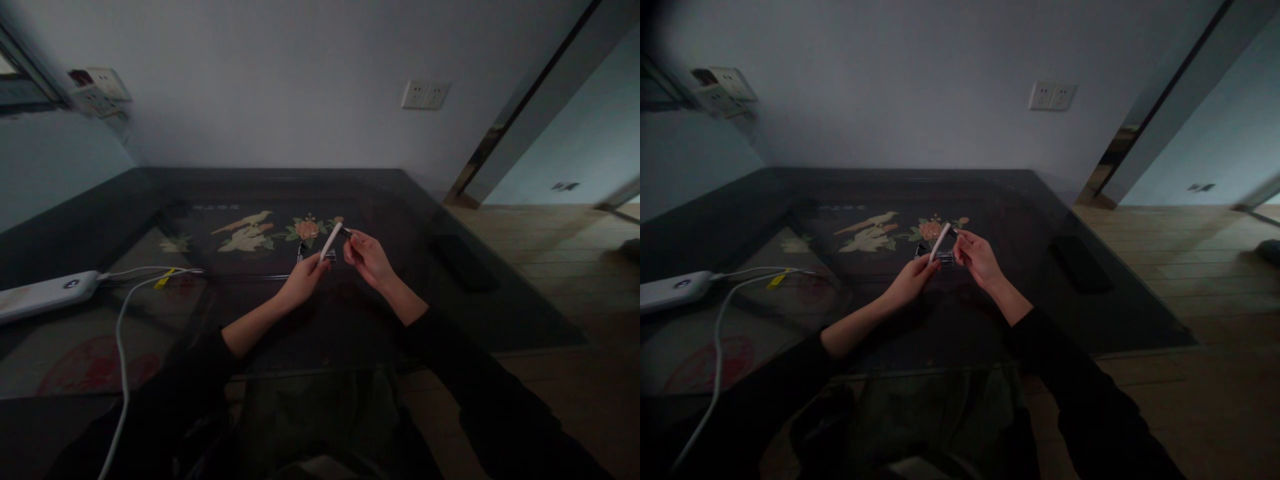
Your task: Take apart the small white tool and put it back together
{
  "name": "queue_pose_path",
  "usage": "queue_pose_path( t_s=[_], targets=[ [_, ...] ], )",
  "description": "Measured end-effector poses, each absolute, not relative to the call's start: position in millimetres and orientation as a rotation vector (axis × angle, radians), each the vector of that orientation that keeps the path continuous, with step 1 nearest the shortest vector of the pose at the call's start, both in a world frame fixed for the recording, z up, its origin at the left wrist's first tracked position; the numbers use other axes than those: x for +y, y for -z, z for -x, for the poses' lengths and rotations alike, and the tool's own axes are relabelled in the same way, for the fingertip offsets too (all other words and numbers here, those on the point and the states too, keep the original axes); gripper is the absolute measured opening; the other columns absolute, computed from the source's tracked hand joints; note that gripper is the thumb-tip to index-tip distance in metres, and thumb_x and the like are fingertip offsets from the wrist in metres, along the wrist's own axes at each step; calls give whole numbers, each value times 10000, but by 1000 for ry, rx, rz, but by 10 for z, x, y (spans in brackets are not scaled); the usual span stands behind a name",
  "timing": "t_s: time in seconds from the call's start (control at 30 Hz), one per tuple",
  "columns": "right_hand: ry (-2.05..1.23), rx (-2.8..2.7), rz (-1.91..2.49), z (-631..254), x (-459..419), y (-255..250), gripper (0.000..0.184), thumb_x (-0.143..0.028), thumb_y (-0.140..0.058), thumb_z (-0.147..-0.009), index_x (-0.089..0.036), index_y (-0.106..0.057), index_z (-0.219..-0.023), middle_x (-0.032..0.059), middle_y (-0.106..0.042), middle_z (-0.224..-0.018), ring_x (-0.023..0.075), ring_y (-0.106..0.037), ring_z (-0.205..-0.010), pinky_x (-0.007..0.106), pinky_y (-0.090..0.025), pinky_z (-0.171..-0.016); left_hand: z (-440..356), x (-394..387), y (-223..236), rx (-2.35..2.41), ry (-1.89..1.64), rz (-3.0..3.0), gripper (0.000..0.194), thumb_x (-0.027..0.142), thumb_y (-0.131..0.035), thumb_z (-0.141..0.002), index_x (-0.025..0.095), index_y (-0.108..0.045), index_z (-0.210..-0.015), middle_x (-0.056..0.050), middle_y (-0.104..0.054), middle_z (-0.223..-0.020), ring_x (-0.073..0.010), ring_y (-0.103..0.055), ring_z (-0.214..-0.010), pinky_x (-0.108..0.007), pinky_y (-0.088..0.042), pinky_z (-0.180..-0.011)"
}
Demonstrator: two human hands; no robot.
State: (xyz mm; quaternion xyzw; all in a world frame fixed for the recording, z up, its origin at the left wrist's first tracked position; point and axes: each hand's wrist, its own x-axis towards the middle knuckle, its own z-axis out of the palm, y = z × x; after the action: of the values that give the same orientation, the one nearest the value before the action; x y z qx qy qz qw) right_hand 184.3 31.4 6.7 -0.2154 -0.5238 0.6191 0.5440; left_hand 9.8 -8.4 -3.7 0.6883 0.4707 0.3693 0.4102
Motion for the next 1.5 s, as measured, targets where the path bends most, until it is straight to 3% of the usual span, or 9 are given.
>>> queue_pose_path(
  t_s=[0.73, 1.3, 1.5],
  targets=[
    [-1483, -1226, 561, -1842, 312, -59, 420, -484, -748, -766, -168, -728, -1043, -49, -509, -545, 79, -401, -502, 249, -292, -486, -133, -191, -27, 1041, -833, -1746, 278, 434, -415, -920, 179, -504, -852, 66, -372, -570, -89, -349, -502, -211, -282, -486],
    [-1458, -1241, 583, -1834, 296, -79, 456, -551, -773, -700, -189, -692, -964, -76, -513, -507, 78, -374, -456, 262, -276, -470, -90, -81, 20, 1199, -892, -1736, 263, 407, -413, -921, 179, -494, -820, 56, -399, -579, -97, -372, -514, -213, -276, -488],
    [-1467, -1242, 559, -1833, 304, -68, 436, -527, -759, -736, -176, -695, -987, -66, -524, -521, 73, -385, -459, 248, -274, -461, -95, -92, 35, 1192, -899, -1746, 266, 417, -407, -923, 183, -485, -822, 60, -382, -580, -106, -384, -539, -219, -297, -515]
  ],
)
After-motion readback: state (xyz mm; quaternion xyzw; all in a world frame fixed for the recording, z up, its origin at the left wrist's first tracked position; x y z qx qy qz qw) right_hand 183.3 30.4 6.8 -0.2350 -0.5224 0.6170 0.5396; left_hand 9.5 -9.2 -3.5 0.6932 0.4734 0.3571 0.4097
